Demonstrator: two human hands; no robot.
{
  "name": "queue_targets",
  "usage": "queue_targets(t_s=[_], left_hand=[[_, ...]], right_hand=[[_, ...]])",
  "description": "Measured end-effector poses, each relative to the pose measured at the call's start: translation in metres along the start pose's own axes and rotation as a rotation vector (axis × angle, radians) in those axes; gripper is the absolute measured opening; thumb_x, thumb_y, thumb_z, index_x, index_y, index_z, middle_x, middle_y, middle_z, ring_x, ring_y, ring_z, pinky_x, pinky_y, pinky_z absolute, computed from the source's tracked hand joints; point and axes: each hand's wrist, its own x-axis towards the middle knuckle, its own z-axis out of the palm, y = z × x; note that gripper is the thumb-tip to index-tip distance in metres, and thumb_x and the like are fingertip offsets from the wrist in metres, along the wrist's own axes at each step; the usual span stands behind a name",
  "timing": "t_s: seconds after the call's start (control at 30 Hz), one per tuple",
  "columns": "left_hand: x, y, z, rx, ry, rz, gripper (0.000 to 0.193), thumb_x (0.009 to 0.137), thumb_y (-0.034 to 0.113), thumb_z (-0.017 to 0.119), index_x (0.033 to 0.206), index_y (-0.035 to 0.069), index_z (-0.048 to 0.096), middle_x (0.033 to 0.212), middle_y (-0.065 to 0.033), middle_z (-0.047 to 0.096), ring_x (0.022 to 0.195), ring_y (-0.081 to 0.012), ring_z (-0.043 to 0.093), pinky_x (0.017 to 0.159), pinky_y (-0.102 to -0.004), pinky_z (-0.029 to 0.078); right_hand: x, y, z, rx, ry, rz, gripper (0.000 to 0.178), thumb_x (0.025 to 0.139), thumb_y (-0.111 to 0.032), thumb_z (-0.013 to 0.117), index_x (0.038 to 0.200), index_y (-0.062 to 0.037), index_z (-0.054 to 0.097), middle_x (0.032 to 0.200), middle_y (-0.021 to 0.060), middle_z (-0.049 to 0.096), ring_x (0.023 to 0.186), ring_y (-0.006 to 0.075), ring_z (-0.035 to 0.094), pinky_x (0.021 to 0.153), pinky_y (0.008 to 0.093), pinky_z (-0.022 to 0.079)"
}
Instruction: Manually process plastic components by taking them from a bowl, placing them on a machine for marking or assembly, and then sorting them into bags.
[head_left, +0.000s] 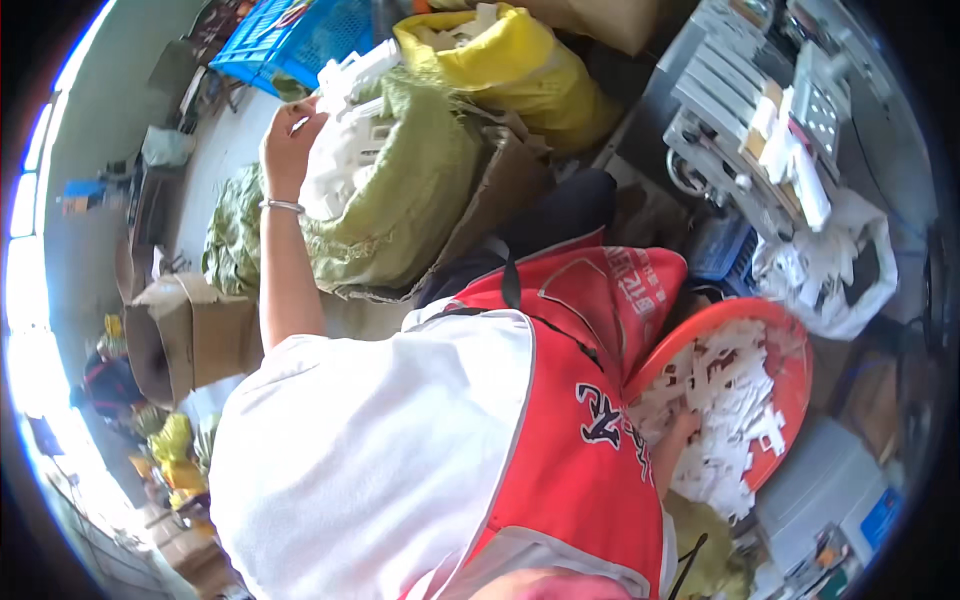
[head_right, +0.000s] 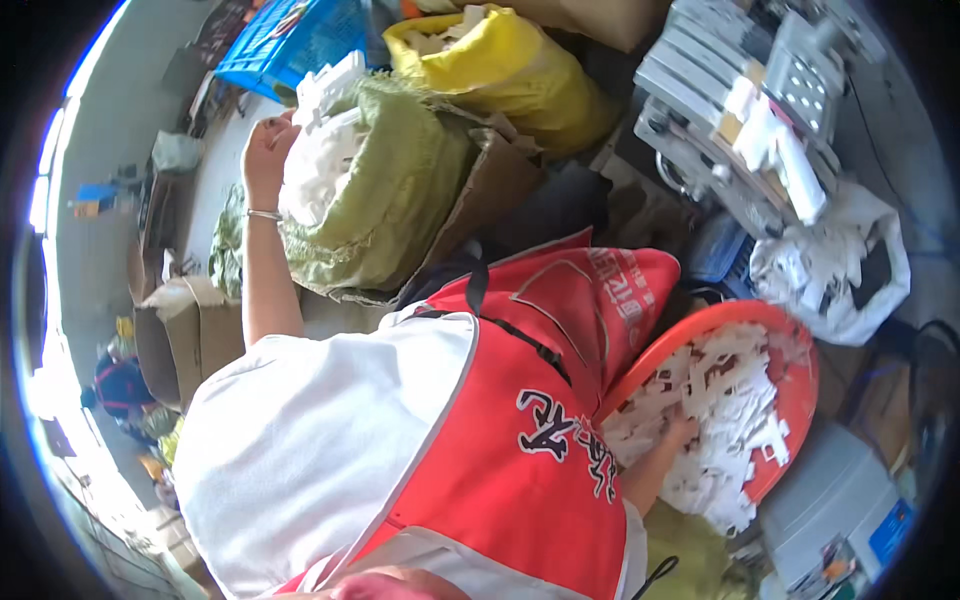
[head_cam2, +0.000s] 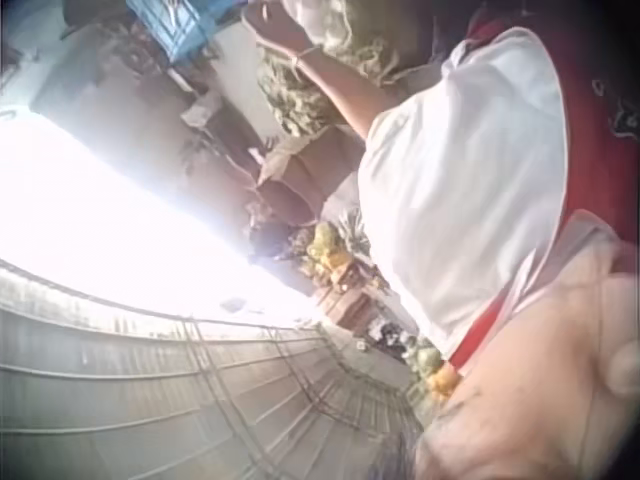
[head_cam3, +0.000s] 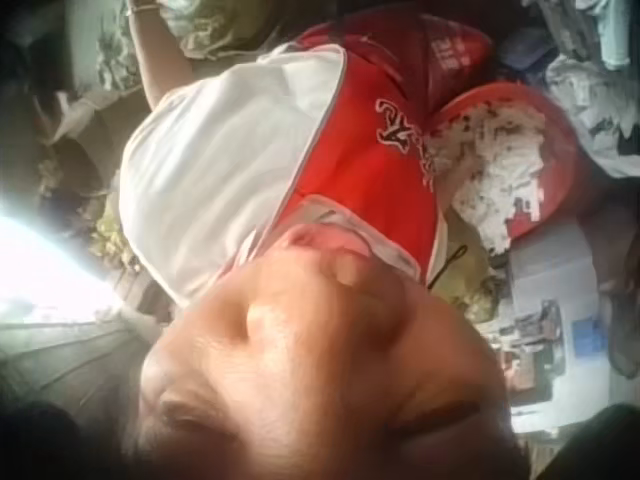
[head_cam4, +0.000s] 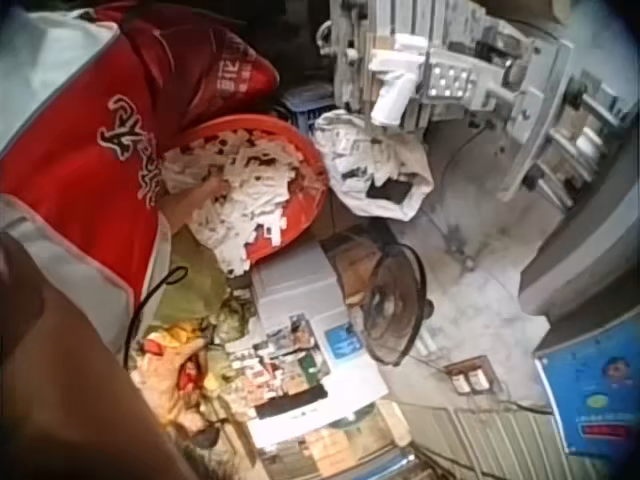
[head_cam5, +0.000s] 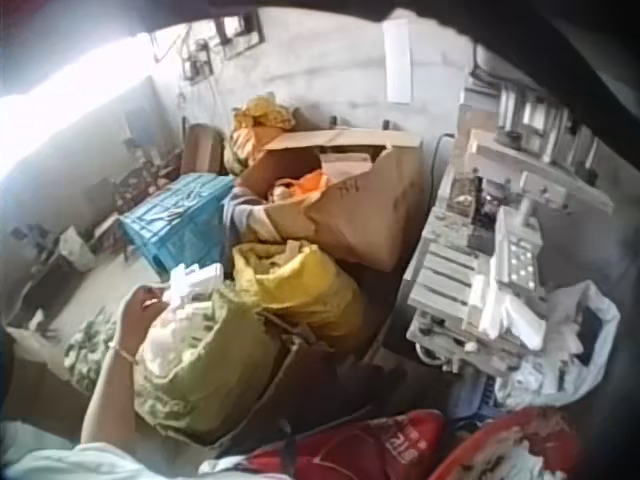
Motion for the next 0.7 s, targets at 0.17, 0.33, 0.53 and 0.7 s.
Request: queue_targets(t_s=[0.17,0.33,0.53,0.7], left_hand=[[-0.032,0.011,-0.025,0.549,-0.020,0.111,0.023,0.082,0.014,0.066,0.103,0.007,0.061,0.103,-0.0068,0.066,0.089,-0.0230,0.065,0.082,-0.0293,0.051],[-0.020,0.042,0.015,0.513,-0.275,-0.021,0.018,0.087,0.015,0.062,0.103,0.007,0.062,0.096,-0.0053,0.067,0.085,-0.0144,0.065,0.073,-0.0279,0.050],[0.009,0.112,0.136,0.075,-0.288,0.195,0.015,0.085,0.012,0.062,0.098,0.003,0.064,0.088,-0.0068,0.069,0.084,-0.0151,0.067,0.073,-0.0262,0.050],[0.013,0.217,0.239,-0.232,-0.505,0.562,0.017,0.082,0.008,0.066,0.097,0.002,0.063,0.088,-0.0091,0.068,0.080,-0.0165,0.067,0.073,-0.0257,0.050]], right_hand=[[-0.016,-0.040,-0.018,0.016,-0.001,0.177,0.054,0.073,-0.028,0.073,0.112,0.0073,0.058,0.106,0.0211,0.063,0.095,0.0316,0.060,0.085,0.0389,0.045],[-0.037,-0.046,-0.022,0.748,0.043,0.120,0.055,0.074,-0.017,0.069,0.121,0.0023,0.049,0.112,0.0145,0.056,0.094,0.0297,0.057,0.080,0.0391,0.048],[-0.024,-0.039,-0.049,1.461,-0.059,0.218,0.042,0.086,-0.022,0.060,0.123,-0.0088,0.047,0.098,0.0076,0.055,0.086,0.0204,0.053,0.066,0.0335,0.047],[-0.048,-0.105,-0.099,1.781,-0.084,0.158,0.039,0.093,-0.031,0.052,0.123,-0.0078,0.047,0.100,0.0063,0.055,0.085,0.0177,0.051,0.073,0.0314,0.044]])
